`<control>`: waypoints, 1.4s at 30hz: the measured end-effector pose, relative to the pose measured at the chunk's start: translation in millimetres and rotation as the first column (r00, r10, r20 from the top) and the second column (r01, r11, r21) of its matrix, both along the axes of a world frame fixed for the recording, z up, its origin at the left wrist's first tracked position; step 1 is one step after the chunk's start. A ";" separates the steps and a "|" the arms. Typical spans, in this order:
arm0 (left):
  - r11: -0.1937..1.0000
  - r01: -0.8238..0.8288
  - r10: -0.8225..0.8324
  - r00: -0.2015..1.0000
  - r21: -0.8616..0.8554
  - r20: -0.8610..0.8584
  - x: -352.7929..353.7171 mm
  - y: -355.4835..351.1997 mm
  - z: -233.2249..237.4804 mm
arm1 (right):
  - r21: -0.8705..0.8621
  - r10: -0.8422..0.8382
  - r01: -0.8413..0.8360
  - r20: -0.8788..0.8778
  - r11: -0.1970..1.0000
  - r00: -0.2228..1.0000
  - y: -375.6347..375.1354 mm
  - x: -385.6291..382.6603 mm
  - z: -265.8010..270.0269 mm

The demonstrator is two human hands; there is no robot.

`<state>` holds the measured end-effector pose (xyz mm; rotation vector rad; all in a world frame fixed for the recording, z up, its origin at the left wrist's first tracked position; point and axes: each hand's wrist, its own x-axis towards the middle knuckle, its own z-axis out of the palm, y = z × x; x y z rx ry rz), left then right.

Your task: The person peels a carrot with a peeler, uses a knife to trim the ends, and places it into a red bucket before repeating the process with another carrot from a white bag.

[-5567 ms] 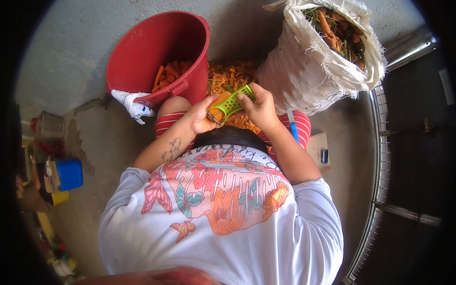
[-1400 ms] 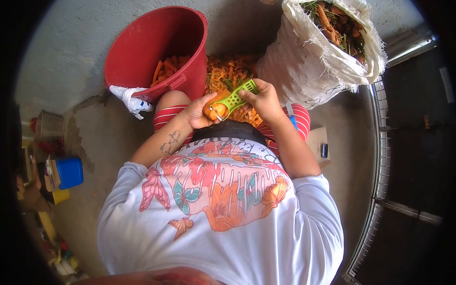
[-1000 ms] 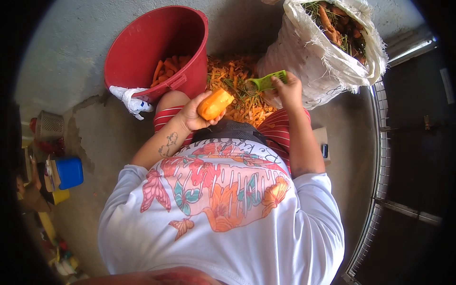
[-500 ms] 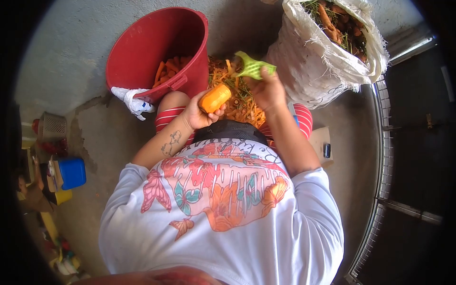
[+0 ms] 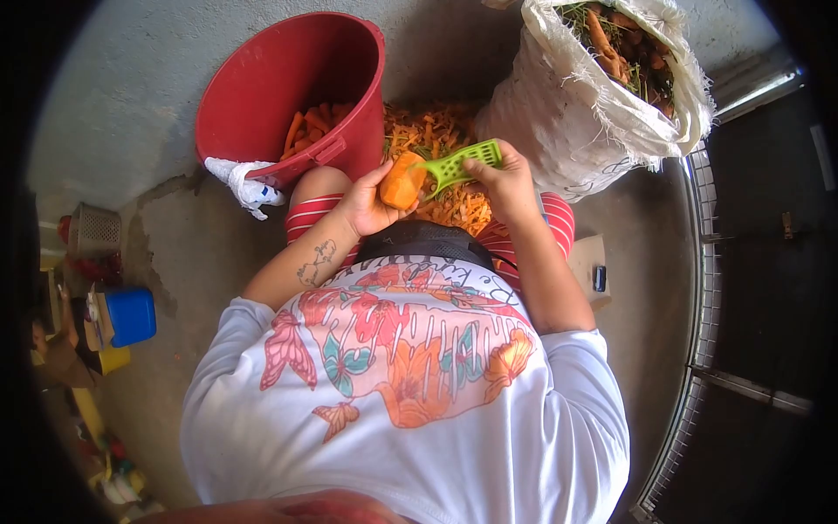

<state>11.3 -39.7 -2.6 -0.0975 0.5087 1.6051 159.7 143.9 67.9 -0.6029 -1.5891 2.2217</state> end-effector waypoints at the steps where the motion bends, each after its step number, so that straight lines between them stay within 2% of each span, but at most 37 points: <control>1: 1.000 -0.012 0.012 1.000 -0.010 0.006 0.2 0.7 -4.9 | 0.104 0.035 -0.040 0.043 0.994 0.998 -5.4 0.4 5.0; 5: 0.995 -0.046 0.042 0.998 -0.083 -0.044 10.1 4.8 11.0 | 0.345 0.124 -0.158 0.119 0.925 0.985 -22.8 -6.2 15.3; 8: 0.998 -0.022 0.020 0.999 -0.058 -0.039 12.6 3.6 9.1 | 0.344 0.121 -0.171 0.164 0.923 0.979 -25.8 -11.0 17.0; 11: 0.995 0.073 -0.073 0.997 -0.062 0.008 7.7 1.5 2.2 | 0.336 0.105 -0.157 0.170 0.929 0.980 -24.6 -13.9 11.8; 17: 0.986 0.083 -0.101 0.987 -0.145 -0.121 8.5 0.4 14.3 | 0.279 0.084 -0.117 0.125 0.953 0.989 -18.9 -11.2 4.5; 20: 0.975 0.220 -0.223 0.966 -0.034 -0.131 0.8 -3.5 4.1 | 0.210 0.048 -0.071 0.115 0.975 0.992 -4.1 -8.2 4.5; 21: 0.977 0.206 -0.211 0.967 -0.047 -0.142 0.9 -3.4 5.0 | 0.180 0.025 -0.046 0.113 0.983 0.993 4.4 -7.7 3.4; 22: 0.980 0.192 -0.198 0.968 -0.058 -0.153 1.4 -2.8 6.7 | 0.209 0.031 -0.056 0.123 0.976 0.992 13.3 -7.0 -1.1; 25: 0.983 0.153 -0.168 0.974 -0.105 -0.149 -0.5 -5.4 -1.3 | 0.511 -0.165 0.049 0.184 0.858 0.969 42.3 -10.2 -13.1; 26: 0.983 0.142 -0.159 0.976 -0.120 -0.147 -2.9 -5.3 -4.7 | 0.524 -0.208 0.104 0.144 0.846 0.967 56.4 -9.5 -24.0; 29: 0.993 0.093 -0.099 0.992 -0.078 -0.073 0.5 -4.2 9.0 | 0.253 -0.278 0.254 0.065 0.934 0.958 44.1 -9.9 -3.8; 30: 0.995 0.091 -0.094 0.993 -0.047 -0.069 1.1 -4.2 11.0 | 0.158 -0.262 0.245 0.102 0.957 0.960 37.2 -11.4 2.1; 33: 0.998 0.067 -0.066 0.996 0.019 -0.065 0.6 -1.0 9.5 | 0.008 -0.089 0.089 0.065 0.996 0.994 14.2 -12.7 7.4; 35: 1.000 0.025 -0.023 0.997 0.015 -0.068 0.4 1.0 -2.9 | 0.117 0.004 -0.018 0.125 0.993 0.992 -1.8 -13.2 11.3; 37: 0.996 -0.049 0.039 0.991 -0.078 -0.127 6.3 2.8 11.2 | 0.258 0.116 -0.154 0.158 0.954 0.981 -10.8 -13.2 16.1; 42: 0.980 -0.108 0.078 0.982 -0.169 -0.172 15.3 3.9 15.7 | 0.335 0.145 -0.200 0.183 0.921 0.972 -24.3 -21.1 12.3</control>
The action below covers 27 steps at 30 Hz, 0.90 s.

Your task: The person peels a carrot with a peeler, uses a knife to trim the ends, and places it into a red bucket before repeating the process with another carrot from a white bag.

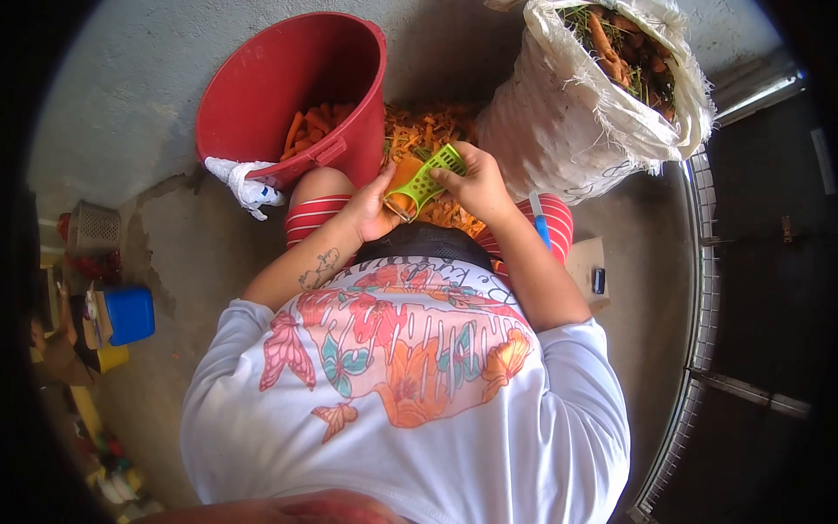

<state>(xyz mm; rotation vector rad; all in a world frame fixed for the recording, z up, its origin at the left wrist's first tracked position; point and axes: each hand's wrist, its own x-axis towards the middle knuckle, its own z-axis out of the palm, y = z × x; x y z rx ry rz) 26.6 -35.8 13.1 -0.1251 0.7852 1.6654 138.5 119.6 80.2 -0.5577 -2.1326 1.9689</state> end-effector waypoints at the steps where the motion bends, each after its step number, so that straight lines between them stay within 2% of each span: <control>1: 1.000 -0.012 0.012 1.000 -0.013 0.013 3.1 1.6 1.4 | 0.025 0.004 -0.004 0.005 1.000 1.000 -0.7 -1.1 -0.5; 2: 0.999 -0.024 0.025 0.999 -0.025 0.024 4.2 2.8 2.3 | 0.031 -0.017 0.017 -0.002 0.999 1.000 -0.8 -1.9 1.0; 8: 0.975 0.190 -0.186 0.982 0.118 -0.043 -2.4 -3.6 -6.5 | -0.013 0.012 -0.012 0.013 1.000 1.000 13.5 -0.1 -1.6; 14: 0.976 0.202 -0.198 0.979 0.086 -0.051 1.2 -4.3 6.0 | -0.136 -0.017 0.021 0.032 0.990 0.999 19.8 4.4 2.9; 17: 0.964 0.239 -0.233 0.971 0.120 -0.059 -2.0 -6.6 -3.1 | -0.147 -0.090 0.093 0.025 0.985 0.996 29.6 6.0 5.6; 19: 0.966 0.243 -0.239 0.969 0.083 -0.058 -3.3 -8.6 -2.4 | -0.177 -0.136 0.139 0.032 0.974 0.990 59.0 6.5 -9.7; 21: 0.966 0.247 -0.243 0.968 0.073 -0.065 -5.7 -10.2 0.3 | 0.112 -0.212 0.210 0.003 0.971 0.977 82.1 7.3 -26.0; 24: 0.972 0.222 -0.215 0.972 0.080 -0.095 -8.7 -10.2 5.3 | 0.121 -0.407 0.402 0.017 0.908 0.913 101.1 10.2 -29.7; 25: 0.979 0.194 -0.186 0.976 0.066 -0.110 -9.0 -10.3 4.3 | -0.063 -0.412 0.409 -0.032 0.910 0.911 92.8 9.6 -20.1; 27: 0.991 0.117 -0.109 0.985 0.057 -0.133 -7.6 -8.6 6.3 | -0.417 -0.446 0.361 -0.125 0.834 0.886 75.3 14.0 -2.0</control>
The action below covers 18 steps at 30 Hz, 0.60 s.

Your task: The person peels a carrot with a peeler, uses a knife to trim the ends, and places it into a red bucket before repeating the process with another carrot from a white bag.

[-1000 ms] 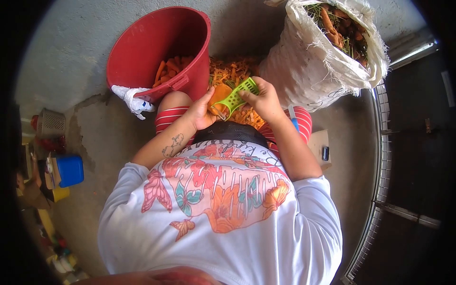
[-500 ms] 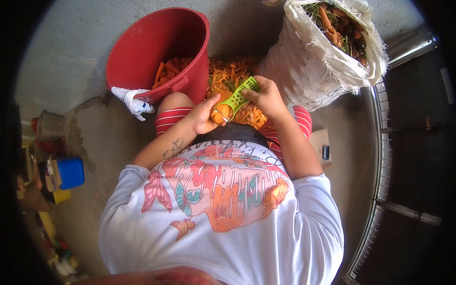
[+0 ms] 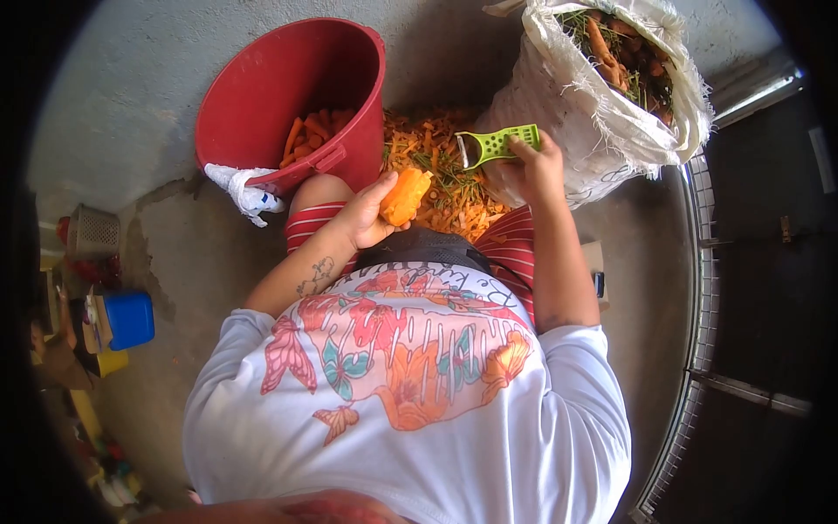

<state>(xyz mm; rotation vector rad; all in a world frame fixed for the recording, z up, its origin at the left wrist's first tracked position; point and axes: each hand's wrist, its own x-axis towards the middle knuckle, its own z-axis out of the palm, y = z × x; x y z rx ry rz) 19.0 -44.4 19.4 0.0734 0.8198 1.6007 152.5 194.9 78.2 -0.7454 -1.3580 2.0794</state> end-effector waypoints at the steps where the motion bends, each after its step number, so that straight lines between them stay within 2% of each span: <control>1: 0.999 -0.049 0.049 0.999 0.008 -0.007 3.3 2.4 3.7 | -0.098 0.175 -0.198 -0.203 0.975 0.963 -2.4 0.6 -4.1; 2: 0.995 -0.095 0.095 0.995 0.015 -0.012 5.5 4.5 6.3 | -0.303 0.155 -0.250 -0.304 0.920 0.940 -12.0 4.3 -10.5; 3: 0.994 -0.091 0.090 0.996 0.066 0.013 5.1 6.5 2.9 | -0.404 0.231 -0.370 -0.352 0.837 0.907 -32.0 2.7 -4.1; 4: 0.989 -0.087 0.083 0.996 0.116 0.038 4.3 8.4 -4.5 | -0.376 0.373 -0.578 -0.492 0.724 0.787 -50.2 2.6 -1.5; 6: 0.984 -0.095 0.087 0.994 0.151 0.060 5.4 10.1 -5.4 | -0.444 0.492 -0.706 -0.511 0.551 0.705 -65.8 -1.1 -18.7; 9: 0.988 -0.130 0.125 0.991 0.089 0.055 9.9 7.3 -0.8 | -0.393 0.454 -0.577 -0.367 0.716 0.812 -56.8 -11.4 -38.9; 10: 0.988 -0.125 0.122 0.992 0.088 0.045 8.6 6.0 -3.9 | -0.310 0.303 -0.404 -0.327 0.861 0.895 -57.6 -15.2 -33.4; 12: 0.989 -0.119 0.117 0.993 0.084 0.024 5.5 4.8 -11.0 | -0.228 0.080 -0.161 -0.326 0.960 0.942 -47.7 -21.4 -32.5; 13: 0.990 -0.118 0.117 0.993 0.071 0.018 4.7 4.9 -13.2 | -0.298 0.029 -0.137 -0.339 0.945 0.940 -44.3 -19.0 -29.0; 15: 0.992 -0.115 0.115 0.993 0.045 0.009 4.2 5.3 -16.1 | -0.293 0.099 -0.199 -0.323 0.935 0.941 -45.3 -12.2 -20.7; 16: 0.991 -0.128 0.126 0.989 0.027 0.073 4.7 5.8 -17.0 | -0.292 0.133 -0.229 -0.314 0.929 0.940 -48.4 -8.2 -16.8; 18: 0.989 -0.150 0.150 0.969 -0.011 0.195 3.7 8.5 -18.0 | -0.150 0.240 -0.281 -0.243 0.948 0.940 -53.8 -3.6 -16.2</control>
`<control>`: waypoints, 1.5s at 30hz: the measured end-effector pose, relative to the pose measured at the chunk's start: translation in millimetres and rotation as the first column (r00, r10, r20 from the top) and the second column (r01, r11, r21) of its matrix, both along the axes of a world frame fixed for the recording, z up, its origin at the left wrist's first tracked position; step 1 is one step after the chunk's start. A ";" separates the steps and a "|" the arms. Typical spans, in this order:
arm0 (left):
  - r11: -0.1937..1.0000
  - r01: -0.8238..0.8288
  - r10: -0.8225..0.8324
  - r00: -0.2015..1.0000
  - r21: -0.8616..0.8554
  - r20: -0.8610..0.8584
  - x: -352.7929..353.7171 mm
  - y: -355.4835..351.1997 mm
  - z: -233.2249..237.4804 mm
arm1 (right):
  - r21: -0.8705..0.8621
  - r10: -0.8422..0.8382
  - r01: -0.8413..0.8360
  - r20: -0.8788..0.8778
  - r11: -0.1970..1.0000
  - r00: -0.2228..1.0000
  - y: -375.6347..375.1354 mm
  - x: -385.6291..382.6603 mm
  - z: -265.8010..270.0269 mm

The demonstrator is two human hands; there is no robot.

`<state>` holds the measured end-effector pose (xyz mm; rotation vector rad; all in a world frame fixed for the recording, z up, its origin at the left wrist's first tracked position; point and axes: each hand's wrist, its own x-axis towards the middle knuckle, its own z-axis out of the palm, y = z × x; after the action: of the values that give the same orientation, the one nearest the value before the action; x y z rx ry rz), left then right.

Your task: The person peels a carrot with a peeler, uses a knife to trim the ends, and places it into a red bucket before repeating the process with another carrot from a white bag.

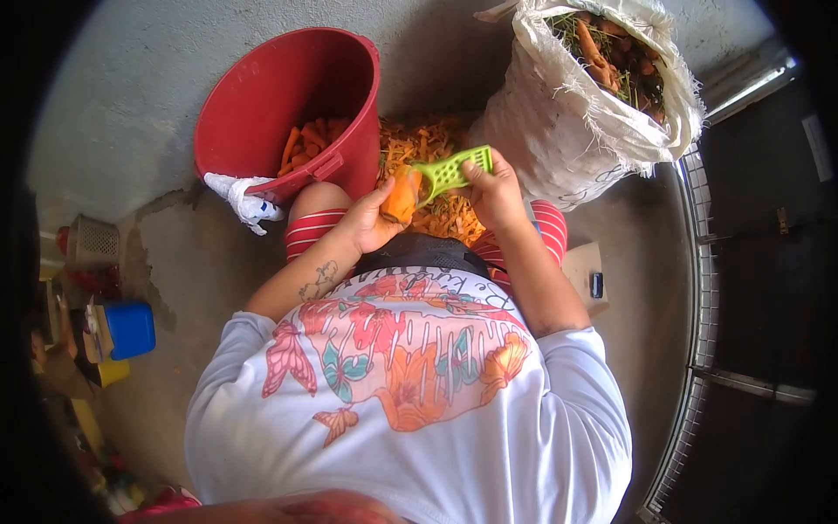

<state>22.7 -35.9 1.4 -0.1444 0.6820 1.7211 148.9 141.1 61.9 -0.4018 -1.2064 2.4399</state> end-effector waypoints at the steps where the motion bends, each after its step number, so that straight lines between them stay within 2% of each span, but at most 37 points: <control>1: 1.000 0.022 -0.023 0.999 0.019 0.044 -2.1 0.5 -4.4 | 0.079 0.038 -0.039 0.017 0.996 0.999 -1.9 2.7 -4.7; 3: 0.996 0.065 -0.072 0.989 0.058 0.129 -5.5 0.7 -9.2 | 0.233 0.108 -0.119 0.060 0.965 0.992 -4.3 5.5 -11.1; 6: 0.996 0.090 -0.090 0.996 0.020 0.028 -1.5 -0.1 0.1 | 0.468 0.079 -0.166 0.201 0.868 0.976 -2.6 4.3 -11.3; 8: 0.997 0.078 -0.078 0.997 -0.001 0.001 -1.7 -3.3 1.8 | 0.505 -0.092 -0.032 0.220 0.863 0.971 5.5 4.6 -10.1; 10: 0.998 0.055 -0.055 0.998 -0.037 -0.019 -1.2 -4.3 5.9 | 0.617 -0.362 0.202 0.145 0.761 0.921 23.2 4.0 -21.2; 12: 0.996 0.023 -0.026 0.999 -0.091 -0.030 0.5 -4.3 12.0 | 0.581 -0.481 0.361 0.061 0.730 0.874 28.0 7.7 -12.0; 13: 0.998 0.023 -0.023 1.000 -0.065 -0.001 0.1 -3.7 12.0 | 0.557 -0.538 0.437 0.022 0.706 0.842 27.7 8.2 -4.7; 16: 0.999 0.040 -0.041 0.998 0.013 0.047 -1.5 -1.4 9.4 | 0.389 -0.442 0.386 0.063 0.837 0.895 23.4 10.5 1.3; 18: 0.995 0.077 -0.079 0.997 0.067 0.023 -2.2 -1.4 6.8 | 0.417 -0.262 0.185 0.135 0.890 0.956 17.0 12.0 6.1; 20: 0.998 0.053 -0.054 0.998 0.029 0.021 1.3 0.0 10.5 | 0.438 -0.059 -0.041 0.211 0.898 0.976 9.3 14.0 11.7; 21: 0.999 0.041 -0.041 0.999 0.009 0.020 4.1 0.5 15.0 | 0.494 -0.020 -0.109 0.248 0.863 0.969 0.9 11.8 19.6; 24: 0.999 0.005 -0.008 0.998 -0.051 -0.069 11.0 2.5 24.4 | 0.499 0.047 -0.215 0.328 0.840 0.944 -9.4 4.6 30.9; 28: 0.990 0.132 -0.137 0.980 -0.042 -0.145 4.8 -1.3 4.6 | 0.567 0.022 -0.264 0.397 0.780 0.917 -15.0 -2.4 35.0; 31: 0.985 0.149 -0.162 0.971 -0.087 -0.176 6.6 -2.7 5.1 | 0.591 -0.080 -0.154 0.350 0.792 0.933 -4.1 -5.1 23.2; 34: 0.985 0.157 -0.168 0.964 -0.067 -0.207 8.0 -2.8 11.3 | 0.530 -0.048 -0.185 0.395 0.828 0.918 16.4 -5.4 15.1; 38: 0.979 0.197 -0.204 0.959 -0.053 -0.198 3.7 -2.4 3.9 | 0.503 -0.101 -0.114 0.382 0.857 0.919 34.2 -8.8 2.5; 39: 0.978 0.197 -0.206 0.960 -0.062 -0.191 2.0 -1.4 1.8 | 0.439 -0.160 -0.027 0.383 0.898 0.910 32.3 -11.6 1.6; 40: 0.978 0.204 -0.210 0.958 -0.051 -0.196 0.4 -2.0 2.8 | 0.619 -0.287 -0.034 0.410 0.784 0.866 43.6 -12.2 -9.6; 42: 0.975 0.218 -0.220 0.954 -0.034 -0.203 -1.2 -5.4 6.0 | 0.878 -0.534 -0.106 0.375 0.466 0.758 76.6 -7.7 -38.0; 43: 0.981 0.195 -0.187 0.949 0.005 -0.252 -0.3 -6.1 8.7 | 0.840 -0.566 -0.035 0.396 0.542 0.724 81.1 -3.8 -35.9; 45: 0.985 0.149 -0.110 0.934 0.088 -0.340 4.6 -6.7 14.1 | 0.802 -0.595 0.124 0.319 0.584 0.738 99.7 6.5 -38.2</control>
<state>27.3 -42.6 15.5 0.2745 0.8205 1.6666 155.4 240.8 23.8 -1.0408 -1.9786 1.2723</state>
